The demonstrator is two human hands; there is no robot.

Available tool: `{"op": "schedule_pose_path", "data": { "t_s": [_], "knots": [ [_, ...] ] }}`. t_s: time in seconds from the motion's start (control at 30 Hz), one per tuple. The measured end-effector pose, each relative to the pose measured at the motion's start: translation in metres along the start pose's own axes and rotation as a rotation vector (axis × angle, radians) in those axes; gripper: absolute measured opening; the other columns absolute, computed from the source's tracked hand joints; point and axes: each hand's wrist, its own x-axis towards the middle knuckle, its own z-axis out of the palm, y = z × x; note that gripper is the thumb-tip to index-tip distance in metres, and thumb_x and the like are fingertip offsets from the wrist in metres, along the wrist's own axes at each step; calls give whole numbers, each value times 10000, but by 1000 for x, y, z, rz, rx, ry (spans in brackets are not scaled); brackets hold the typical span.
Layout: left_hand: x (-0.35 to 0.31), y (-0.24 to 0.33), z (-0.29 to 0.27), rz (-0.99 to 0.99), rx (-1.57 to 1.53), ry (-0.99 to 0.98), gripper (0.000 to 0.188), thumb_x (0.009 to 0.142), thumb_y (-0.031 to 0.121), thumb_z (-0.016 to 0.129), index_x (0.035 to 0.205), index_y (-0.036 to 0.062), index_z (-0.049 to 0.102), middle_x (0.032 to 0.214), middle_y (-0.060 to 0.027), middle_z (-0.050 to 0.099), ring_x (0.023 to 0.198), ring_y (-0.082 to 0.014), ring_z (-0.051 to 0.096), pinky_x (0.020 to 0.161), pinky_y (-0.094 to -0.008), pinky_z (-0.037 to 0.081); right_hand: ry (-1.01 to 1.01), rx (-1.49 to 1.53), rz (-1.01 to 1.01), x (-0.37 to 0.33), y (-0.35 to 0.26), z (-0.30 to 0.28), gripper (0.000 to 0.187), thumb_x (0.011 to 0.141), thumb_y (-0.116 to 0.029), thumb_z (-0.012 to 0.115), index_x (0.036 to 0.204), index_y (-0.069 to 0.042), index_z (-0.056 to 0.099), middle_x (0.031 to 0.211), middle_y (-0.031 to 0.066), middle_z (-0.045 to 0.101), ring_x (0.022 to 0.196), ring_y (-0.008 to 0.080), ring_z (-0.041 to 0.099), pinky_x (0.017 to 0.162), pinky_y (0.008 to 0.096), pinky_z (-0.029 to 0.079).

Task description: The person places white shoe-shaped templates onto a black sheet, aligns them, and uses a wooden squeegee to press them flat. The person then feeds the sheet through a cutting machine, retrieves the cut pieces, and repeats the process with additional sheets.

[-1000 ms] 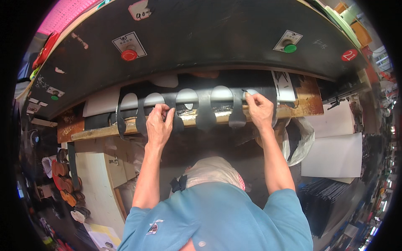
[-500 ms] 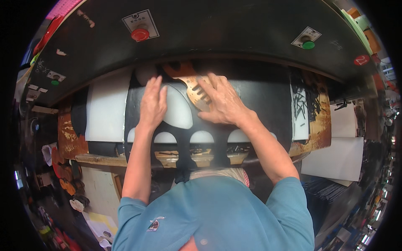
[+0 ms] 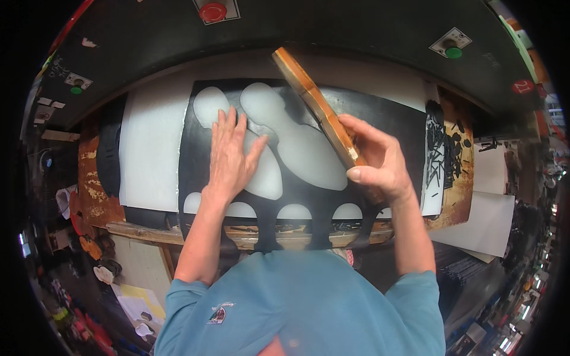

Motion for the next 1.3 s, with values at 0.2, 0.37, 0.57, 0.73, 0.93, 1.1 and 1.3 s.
{"op": "schedule_pose_path", "data": {
  "t_s": [0.2, 0.37, 0.57, 0.73, 0.93, 1.1, 1.3],
  "knots": [
    [-36, 110, -14, 104, -1015, -379, 1195, 893, 451, 869, 1694, -68, 151, 1655, -352, 354, 1571, -498, 365, 1271, -502, 375, 182, 190, 7, -24, 16, 54, 906, 776, -156, 851, 1569, 102, 497, 1491, 184, 624, 1380, 250, 599, 1213, 388, 416],
    [-68, 93, -19, -90, -1112, -316, 667, 1064, 231, 695, 1602, -67, 437, 1464, -283, 602, 1417, -357, 584, 1172, -424, 480, 172, 251, 42, -31, 22, 66, 925, 787, -212, 838, 1586, 92, 485, 1498, 170, 606, 1364, 237, 595, 1211, 377, 407],
    [-93, -12, -42, -436, -743, 105, 269, 1126, 155, 594, 1258, -60, 686, 960, -54, 687, 877, -127, 605, 797, -310, 517, 161, 270, 71, -37, 16, 46, 956, 755, -269, 837, 1571, 99, 503, 1464, 169, 637, 1351, 231, 603, 1198, 364, 414],
    [-115, -191, -109, -617, -413, 588, 505, 1124, 253, 655, 1478, -103, 602, 1366, -164, 713, 1223, -203, 653, 1089, -356, 515, 152, -31, -121, -45, 7, -1, 877, 756, -144, 863, 1530, 116, 544, 1538, 216, 568, 1427, 300, 551, 1246, 437, 378],
    [-112, -295, -163, -591, 331, 590, 537, 1098, 245, 652, 1530, -62, 569, 1543, -244, 614, 1418, -329, 590, 1204, -392, 434, 73, -1032, -344, -43, 4, -61, 855, 627, -202, 848, 1440, -6, 671, 1572, 262, 525, 1327, 410, 574, 1149, 465, 481],
    [-71, -215, -103, -400, -214, 550, 473, 1108, 172, 629, 1527, -44, 586, 1543, -196, 629, 1430, -290, 586, 1220, -388, 421, -53, -1274, -454, -35, 17, -77, 815, 605, -186, 821, 1396, -36, 698, 1513, 278, 545, 1267, 448, 576, 1085, 518, 530],
    [-70, -69, -57, -170, -291, 312, 333, 1107, 52, 566, 1409, -29, 681, 1399, -169, 714, 1276, -255, 678, 1121, -377, 511, -61, -1285, -520, -38, 23, -85, 784, 621, -177, 813, 1383, -38, 698, 1495, 279, 553, 1269, 449, 578, 1062, 517, 542]
  ]
}}
